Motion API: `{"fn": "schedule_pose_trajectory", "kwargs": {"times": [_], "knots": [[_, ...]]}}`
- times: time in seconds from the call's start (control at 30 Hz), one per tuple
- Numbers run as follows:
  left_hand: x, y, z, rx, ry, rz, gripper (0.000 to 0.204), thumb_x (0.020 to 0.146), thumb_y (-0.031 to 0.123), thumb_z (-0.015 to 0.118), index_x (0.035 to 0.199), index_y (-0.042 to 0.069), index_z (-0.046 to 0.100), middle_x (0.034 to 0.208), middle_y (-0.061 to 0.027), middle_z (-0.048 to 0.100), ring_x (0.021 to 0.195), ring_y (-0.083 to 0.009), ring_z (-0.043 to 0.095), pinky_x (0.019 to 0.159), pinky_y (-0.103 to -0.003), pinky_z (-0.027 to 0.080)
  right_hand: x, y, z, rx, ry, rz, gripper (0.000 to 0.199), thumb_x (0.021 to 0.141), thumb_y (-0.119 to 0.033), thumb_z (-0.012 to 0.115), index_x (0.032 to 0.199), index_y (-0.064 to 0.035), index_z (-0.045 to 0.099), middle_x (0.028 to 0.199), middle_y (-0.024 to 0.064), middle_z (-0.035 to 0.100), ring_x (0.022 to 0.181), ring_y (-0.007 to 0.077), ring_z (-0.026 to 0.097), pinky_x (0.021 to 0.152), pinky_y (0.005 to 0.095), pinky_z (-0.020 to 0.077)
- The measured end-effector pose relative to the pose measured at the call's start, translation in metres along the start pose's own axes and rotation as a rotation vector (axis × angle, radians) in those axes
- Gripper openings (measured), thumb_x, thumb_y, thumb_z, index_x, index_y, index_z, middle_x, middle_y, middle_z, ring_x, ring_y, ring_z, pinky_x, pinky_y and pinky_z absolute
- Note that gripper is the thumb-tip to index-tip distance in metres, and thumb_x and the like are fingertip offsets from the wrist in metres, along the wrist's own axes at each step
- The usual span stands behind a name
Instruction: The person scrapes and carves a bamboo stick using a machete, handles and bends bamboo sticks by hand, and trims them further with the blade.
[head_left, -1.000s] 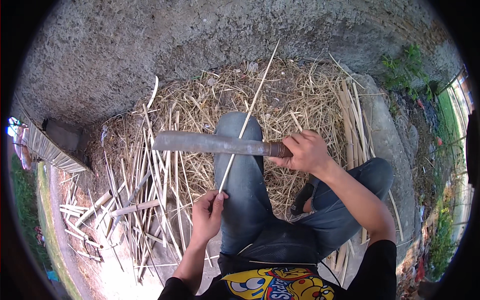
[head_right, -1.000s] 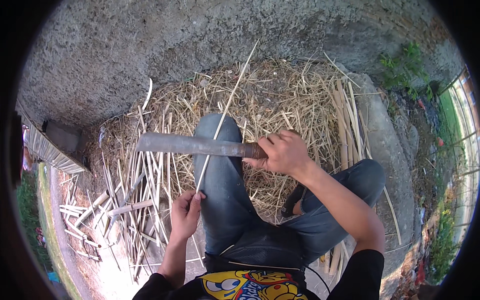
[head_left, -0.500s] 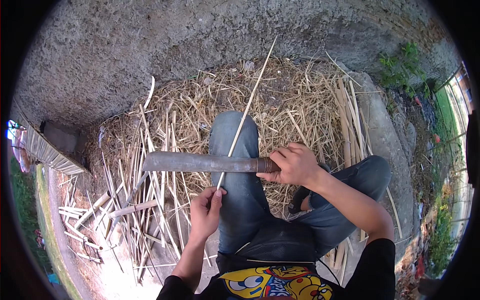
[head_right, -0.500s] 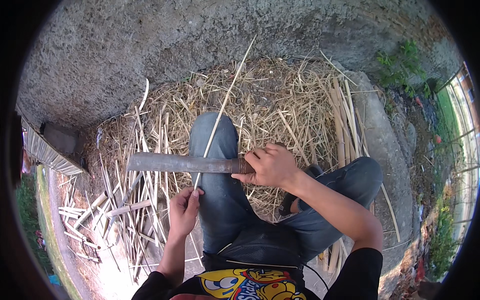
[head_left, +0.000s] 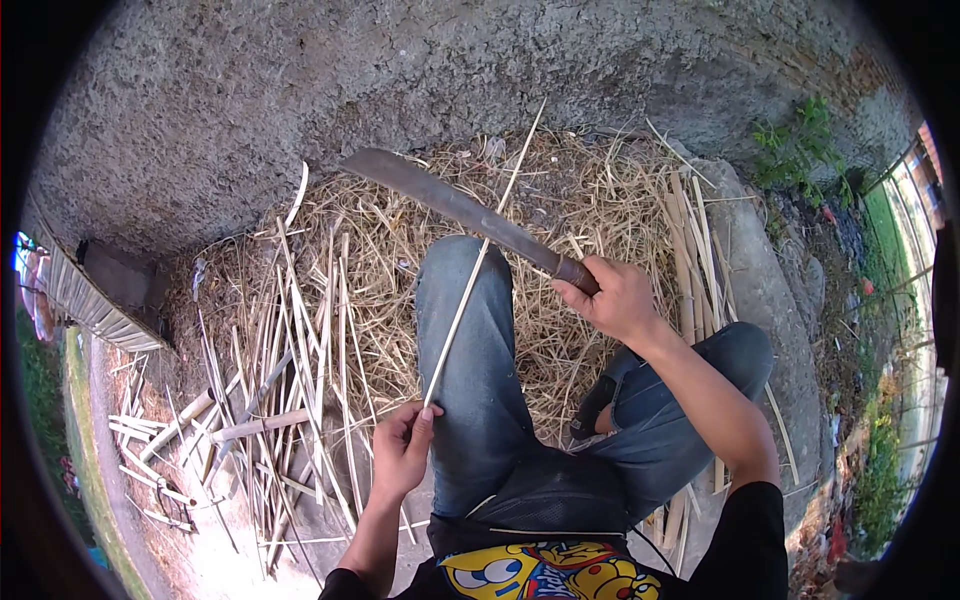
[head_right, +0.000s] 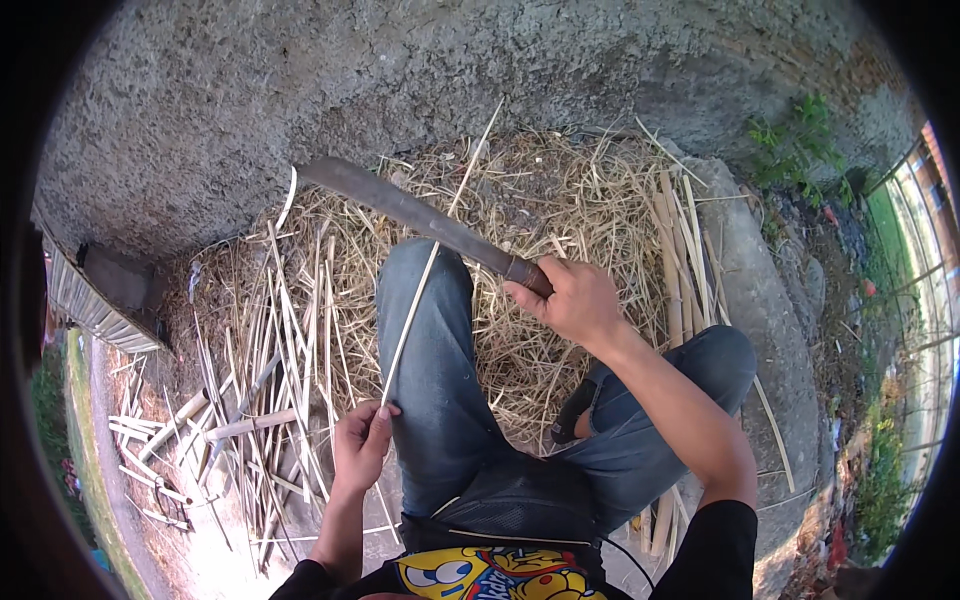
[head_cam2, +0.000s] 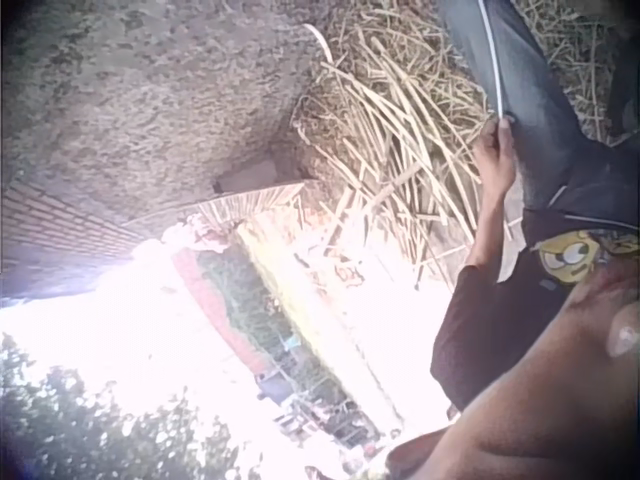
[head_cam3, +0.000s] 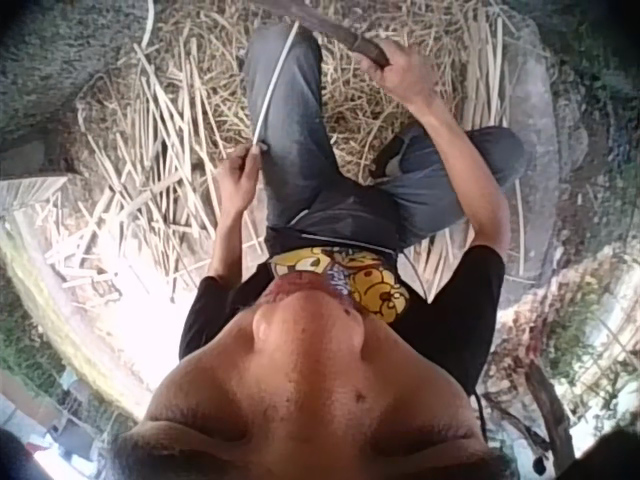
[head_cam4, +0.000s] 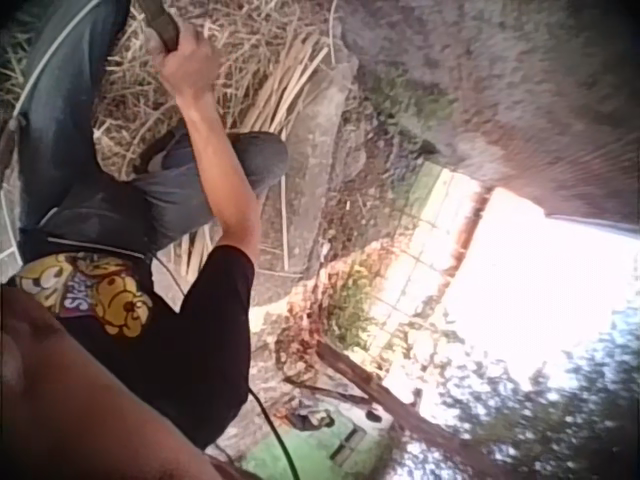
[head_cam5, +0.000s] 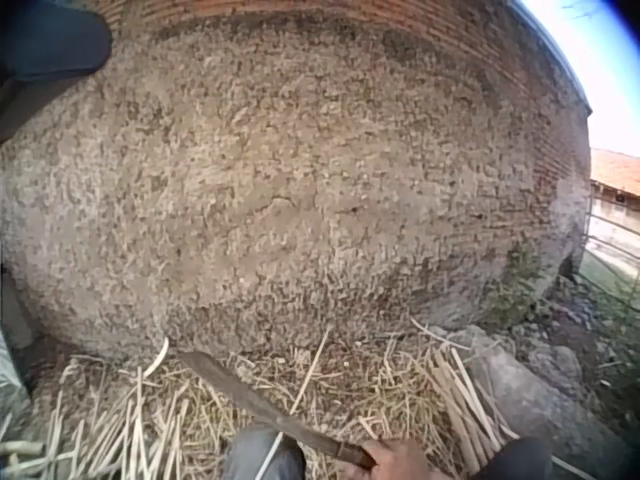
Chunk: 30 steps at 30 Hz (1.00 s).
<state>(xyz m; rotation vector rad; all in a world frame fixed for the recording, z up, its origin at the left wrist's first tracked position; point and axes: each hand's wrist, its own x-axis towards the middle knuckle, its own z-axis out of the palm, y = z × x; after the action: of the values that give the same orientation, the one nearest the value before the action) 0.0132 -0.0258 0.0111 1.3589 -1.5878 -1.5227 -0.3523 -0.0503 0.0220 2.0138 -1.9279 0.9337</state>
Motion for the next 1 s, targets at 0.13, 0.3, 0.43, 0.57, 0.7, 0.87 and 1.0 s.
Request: {"fn": "schedule_pose_trajectory", "kwargs": {"times": [0.13,0.3,0.43,0.57,0.7,0.87,1.0], "knots": [[0.006,0.004,0.001,-0.051,-0.036,-0.042,0.024,0.105,0.021,0.056,0.102,0.000,0.067,0.063,0.0049,0.048,0.056,-0.0025,0.041,0.050,-0.022,0.032,-0.010,-0.022,-0.002,-0.012,-0.017,-0.241,0.053,0.084,-0.060,0.071,0.075,-0.0092,0.061,0.060,0.0066,0.060,0.053,0.0264,0.063,0.051,0.0360,0.0503],[0.000,0.000,-0.008,-0.409,-0.225,-0.163,0.022,0.108,0.019,0.049,0.102,0.001,0.060,0.061,0.0063,0.037,0.047,-0.0031,0.026,0.043,-0.023,0.019,0.001,0.003,0.000,-0.048,0.057,-0.279,0.054,0.083,-0.062,0.071,0.075,-0.0098,0.062,0.061,0.0057,0.061,0.053,0.0245,0.062,0.052,0.0342,0.0509],[-0.002,0.004,-0.010,-0.576,-0.271,-0.307,0.023,0.108,0.020,0.047,0.100,0.003,0.060,0.061,0.0068,0.032,0.047,-0.0032,0.021,0.043,-0.023,0.016,0.010,0.012,-0.007,-0.059,-0.071,0.023,0.055,0.085,-0.063,0.068,0.076,-0.0092,0.061,0.060,0.0068,0.060,0.053,0.0248,0.064,0.052,0.0373,0.0526],[0.001,0.006,-0.014,-0.814,-0.407,-0.441,0.023,0.108,0.022,0.045,0.100,0.005,0.058,0.061,0.0076,0.027,0.046,-0.0033,0.019,0.041,-0.023,0.015,-0.007,-0.003,-0.006,-0.039,-0.011,-0.179,0.054,0.085,-0.060,0.071,0.079,-0.0070,0.062,0.058,0.0073,0.057,0.053,0.0271,0.062,0.049,0.0386,0.0490],[0.006,-0.007,-0.020,-1.165,-0.634,-0.575,0.019,0.108,0.022,0.045,0.103,0.006,0.054,0.061,0.0082,0.027,0.044,-0.0030,0.019,0.039,-0.022,0.014,-0.019,-0.021,-0.008,-0.024,-0.044,-0.350,0.055,0.080,-0.062,0.074,0.077,-0.0079,0.064,0.061,0.0047,0.059,0.053,0.0234,0.060,0.052,0.0337,0.0493],[0.005,-0.010,-0.016,-1.209,-0.669,-0.547,0.015,0.108,0.019,0.044,0.104,0.006,0.052,0.061,0.0079,0.028,0.043,-0.0022,0.017,0.037,-0.022,0.012,0.009,0.023,-0.003,-0.150,0.015,-0.149,0.058,0.087,-0.065,0.064,0.073,-0.0089,0.061,0.059,0.0065,0.061,0.050,0.0249,0.062,0.047,0.0363,0.0498],[0.003,-0.009,-0.016,-1.139,-0.613,-0.550,0.016,0.108,0.019,0.044,0.104,0.007,0.052,0.061,0.0077,0.028,0.042,-0.0024,0.017,0.037,-0.022,0.012,0.018,0.025,-0.007,-0.089,-0.060,0.037,0.058,0.090,-0.063,0.063,0.074,-0.0078,0.059,0.054,0.0073,0.059,0.048,0.0266,0.063,0.045,0.0383,0.0502]]}}
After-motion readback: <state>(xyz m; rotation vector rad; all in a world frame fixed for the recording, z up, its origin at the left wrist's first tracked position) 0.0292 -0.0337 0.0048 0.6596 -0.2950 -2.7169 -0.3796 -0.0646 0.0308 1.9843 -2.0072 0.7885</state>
